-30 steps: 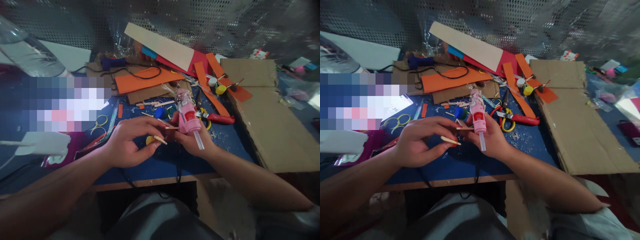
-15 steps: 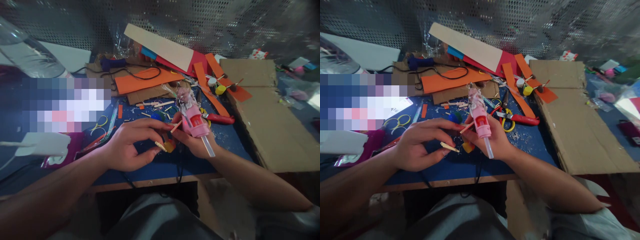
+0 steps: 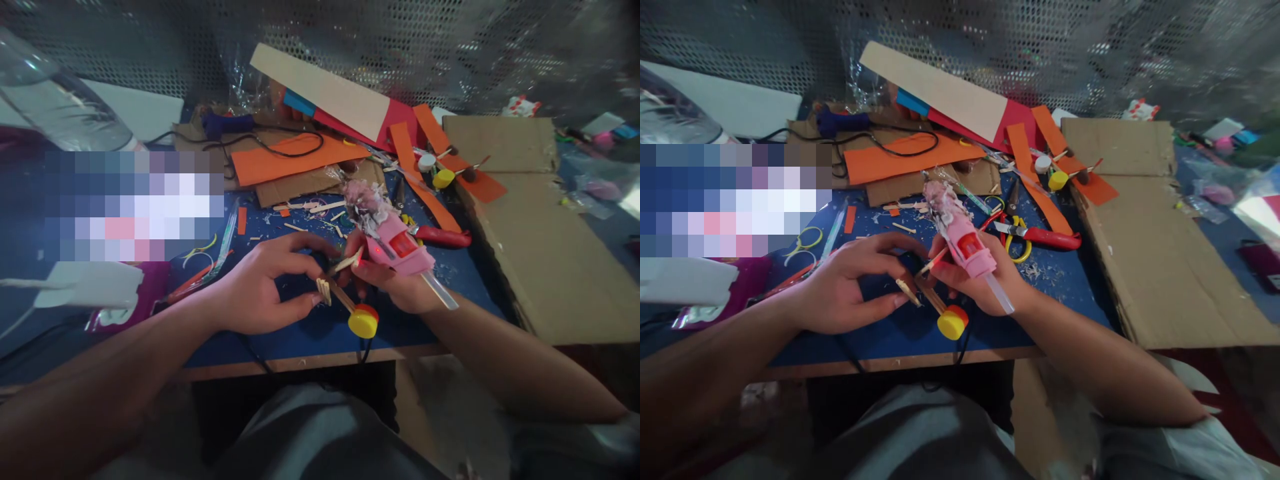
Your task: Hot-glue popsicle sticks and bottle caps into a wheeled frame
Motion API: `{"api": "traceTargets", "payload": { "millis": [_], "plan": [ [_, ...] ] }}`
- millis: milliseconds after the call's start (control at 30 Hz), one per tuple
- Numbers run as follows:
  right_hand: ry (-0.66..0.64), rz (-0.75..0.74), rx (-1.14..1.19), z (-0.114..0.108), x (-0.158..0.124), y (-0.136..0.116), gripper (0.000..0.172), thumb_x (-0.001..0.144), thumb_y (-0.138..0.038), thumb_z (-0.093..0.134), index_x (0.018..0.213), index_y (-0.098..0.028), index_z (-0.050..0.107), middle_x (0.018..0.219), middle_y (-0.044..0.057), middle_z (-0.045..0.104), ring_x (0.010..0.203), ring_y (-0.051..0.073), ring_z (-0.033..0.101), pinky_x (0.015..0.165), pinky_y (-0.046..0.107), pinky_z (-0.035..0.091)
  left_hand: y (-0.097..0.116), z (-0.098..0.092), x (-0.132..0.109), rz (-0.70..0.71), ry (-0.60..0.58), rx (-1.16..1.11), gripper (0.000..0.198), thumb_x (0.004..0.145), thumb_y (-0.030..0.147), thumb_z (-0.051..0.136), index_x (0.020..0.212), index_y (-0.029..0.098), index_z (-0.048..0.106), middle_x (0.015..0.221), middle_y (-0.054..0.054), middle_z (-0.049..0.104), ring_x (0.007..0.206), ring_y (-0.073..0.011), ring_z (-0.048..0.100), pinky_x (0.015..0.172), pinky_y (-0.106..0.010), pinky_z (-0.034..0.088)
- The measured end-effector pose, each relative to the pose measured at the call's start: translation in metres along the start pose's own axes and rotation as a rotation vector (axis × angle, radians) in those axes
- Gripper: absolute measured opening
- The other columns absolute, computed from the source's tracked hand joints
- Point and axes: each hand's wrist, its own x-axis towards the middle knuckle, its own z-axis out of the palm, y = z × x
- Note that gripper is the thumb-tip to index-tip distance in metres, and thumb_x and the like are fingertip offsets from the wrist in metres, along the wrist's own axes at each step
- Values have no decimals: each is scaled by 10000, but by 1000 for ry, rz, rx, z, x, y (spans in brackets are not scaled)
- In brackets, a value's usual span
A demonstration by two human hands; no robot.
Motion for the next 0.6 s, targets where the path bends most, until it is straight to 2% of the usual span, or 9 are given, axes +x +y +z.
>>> {"api": "traceTargets", "payload": {
  "millis": [133, 233, 300, 400, 500, 600],
  "plan": [
    [56, 26, -45, 0, 2, -1, 416, 850, -530, 920, 1043, -240, 693, 813, 1, 764, 661, 157, 708, 490, 239, 558, 0, 0, 3, 3, 48, 15, 132, 913, 153, 740, 1012, 227, 786, 1195, -80, 754, 1087, -211, 766, 975, -343, 622],
    [168, 31, -140, -2, 5, -1, 486, 873, -605, 868, 1164, -259, 690, 817, -9, 756, 573, 141, 635, 503, 284, 547, 1, 0, 5, -28, 115, 44, 123, 922, 154, 736, 1000, 227, 797, 1159, -69, 754, 1057, -208, 766, 958, -346, 626],
    [253, 32, -189, -4, 8, -2, 498, 885, -610, 847, 1199, -259, 682, 796, -16, 748, 521, 128, 580, 498, 296, 522, 1, 1, 5, -48, 189, 57, 84, 938, 185, 740, 988, 222, 795, 1160, -71, 757, 1050, -211, 763, 962, -364, 634],
    [340, 9, -208, -6, 12, -3, 475, 875, -591, 853, 1169, -260, 680, 809, -13, 753, 521, 123, 565, 498, 296, 504, -1, 1, 3, -94, 356, 66, 41, 963, 234, 740, 989, 233, 772, 1181, -74, 752, 1112, -237, 750, 1023, -440, 632],
    [364, -29, -185, -6, 13, -4, 542, 811, -623, 898, 1152, -255, 691, 885, 3, 767, 530, 115, 560, 491, 299, 504, -5, -1, 1, -169, 494, 92, 46, 1003, 286, 718, 1025, 259, 748, 1237, -71, 729, 1197, -255, 719, 1081, -523, 614],
    [364, -43, -206, -4, 13, -3, 637, 700, -554, 1003, 1161, -243, 692, 944, 18, 775, 599, 115, 571, 505, 278, 489, -8, -4, 0, -220, 538, 114, 71, 1020, 337, 717, 1040, 269, 725, 1273, -61, 721, 1213, -256, 704, 1054, -532, 632]
  ]
}}
